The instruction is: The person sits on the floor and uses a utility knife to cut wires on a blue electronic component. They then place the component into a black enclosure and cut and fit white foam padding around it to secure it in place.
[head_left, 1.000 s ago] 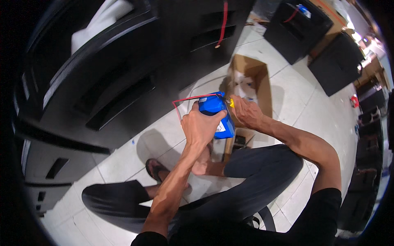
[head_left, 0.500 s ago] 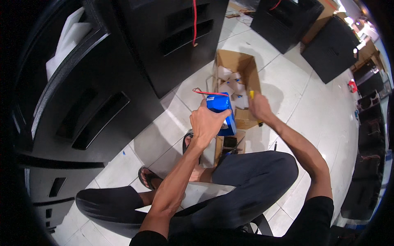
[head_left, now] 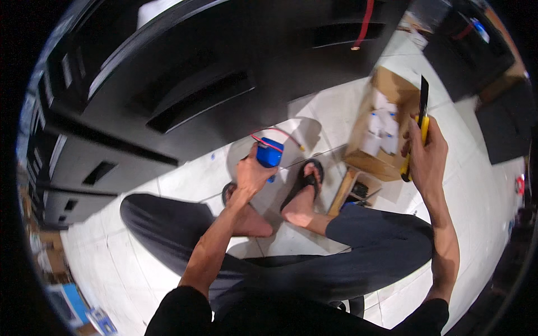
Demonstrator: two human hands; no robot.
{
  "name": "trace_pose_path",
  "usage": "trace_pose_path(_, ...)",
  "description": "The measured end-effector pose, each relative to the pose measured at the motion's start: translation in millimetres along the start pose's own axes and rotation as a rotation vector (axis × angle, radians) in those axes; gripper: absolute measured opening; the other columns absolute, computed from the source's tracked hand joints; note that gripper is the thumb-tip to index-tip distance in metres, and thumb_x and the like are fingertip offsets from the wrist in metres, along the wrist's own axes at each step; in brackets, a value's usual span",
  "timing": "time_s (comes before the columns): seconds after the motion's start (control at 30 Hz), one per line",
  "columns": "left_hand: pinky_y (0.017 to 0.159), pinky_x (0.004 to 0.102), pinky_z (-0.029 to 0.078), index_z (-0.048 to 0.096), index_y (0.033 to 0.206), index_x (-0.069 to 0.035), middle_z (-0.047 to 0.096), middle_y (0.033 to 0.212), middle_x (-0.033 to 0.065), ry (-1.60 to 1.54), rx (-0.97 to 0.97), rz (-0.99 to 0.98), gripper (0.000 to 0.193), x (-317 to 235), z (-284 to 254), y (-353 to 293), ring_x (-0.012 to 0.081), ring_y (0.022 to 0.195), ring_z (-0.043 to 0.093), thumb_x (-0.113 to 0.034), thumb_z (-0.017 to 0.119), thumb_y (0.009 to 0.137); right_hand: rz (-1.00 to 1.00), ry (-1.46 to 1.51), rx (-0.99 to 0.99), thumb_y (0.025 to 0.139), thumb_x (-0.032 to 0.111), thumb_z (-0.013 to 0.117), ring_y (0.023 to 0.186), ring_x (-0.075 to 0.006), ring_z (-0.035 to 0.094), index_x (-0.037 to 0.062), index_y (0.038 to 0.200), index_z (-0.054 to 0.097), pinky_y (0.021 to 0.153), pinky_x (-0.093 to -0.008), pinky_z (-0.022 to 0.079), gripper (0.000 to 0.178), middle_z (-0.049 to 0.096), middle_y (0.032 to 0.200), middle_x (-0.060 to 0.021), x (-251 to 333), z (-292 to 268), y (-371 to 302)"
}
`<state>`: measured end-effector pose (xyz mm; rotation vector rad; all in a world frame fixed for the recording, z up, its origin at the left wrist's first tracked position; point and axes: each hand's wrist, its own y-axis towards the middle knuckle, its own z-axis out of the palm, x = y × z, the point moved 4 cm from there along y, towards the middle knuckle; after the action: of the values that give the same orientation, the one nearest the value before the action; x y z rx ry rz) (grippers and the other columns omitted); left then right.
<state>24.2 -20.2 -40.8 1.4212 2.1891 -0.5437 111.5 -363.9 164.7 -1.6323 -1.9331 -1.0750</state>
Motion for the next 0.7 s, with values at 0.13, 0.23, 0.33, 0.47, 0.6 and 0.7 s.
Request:
trace_pose_path(0.13,0.076,0.0443,0.058,0.044,0.138,0.0,0.07,0.087,0.0243,-0.123,-0.002,-0.001,0.091,23,26,-16,0.04,0.081,0.07,-0.026,0.084,0.061,-0.127,-0.058,0.143,0.097,0.009,0.058,0.062,-0.0124,0.06,-0.002,0.112,0.059,0.057,-0.0293,0.05,0.019,0.062,0.073,-0.0092,-25,9,-17)
trace_pose_path(0.23,0.082,0.0432,0.056,0.043,0.139,0.001,0.068,0.098,0.029,-0.225,-0.022,0.0,0.094,44,47,-28,0.041,0.09,0.069,-0.025,0.086,0.06,0.007,0.028,0.238,0.1,0.01,0.055,0.065,-0.0091,0.054,-0.0019,0.105,0.059,0.057,-0.0272,0.047,0.013,0.057,0.075,-0.006,-34,18,-24)
trace_pose_path(0.33,0.09,0.0462,0.053,0.034,0.143,0.001,0.062,0.112,0.0323,-0.314,-0.026,0.074,0.098,51,52,-37,0.0454,0.101,0.064,-0.019,0.085,0.062,-0.019,-0.059,0.31,0.1,0.01,0.054,0.066,-0.0094,0.054,-0.0017,0.108,0.057,0.058,-0.026,0.046,0.014,0.057,0.075,-0.006,-25,28,-21)
trace_pose_path(0.47,0.095,0.0475,0.051,0.028,0.145,-0.002,0.061,0.114,0.0321,-0.229,0.063,0.046,0.099,65,58,-38,0.0448,0.108,0.061,-0.018,0.083,0.064,-0.049,-0.087,0.367,0.101,0.012,0.052,0.066,-0.0102,0.054,-0.0011,0.109,0.057,0.059,-0.0263,0.046,0.016,0.058,0.076,-0.0063,-16,42,-15)
trace_pose_path(0.6,0.095,0.0475,0.05,0.03,0.143,-0.004,0.064,0.112,0.0276,0.068,0.407,0.049,0.091,90,56,-17,0.0407,0.109,0.061,-0.015,0.078,0.067,-0.064,-0.112,0.352,0.102,0.016,0.052,0.064,-0.0102,0.055,-0.0007,0.111,0.057,0.058,-0.0267,0.047,0.019,0.058,0.077,-0.0056,-14,45,-15)
trace_pose_path(0.7,0.087,0.0467,0.054,0.069,0.105,-0.005,0.07,0.105,0.0203,0.188,0.199,0.018,0.032,209,70,23,0.0394,0.097,0.067,-0.014,0.067,0.074,-0.043,-0.053,0.433,0.101,0.011,0.053,0.068,-0.0106,0.053,-0.0017,0.11,0.057,0.061,-0.0276,0.047,0.016,0.059,0.078,-0.0066,5,67,-6)
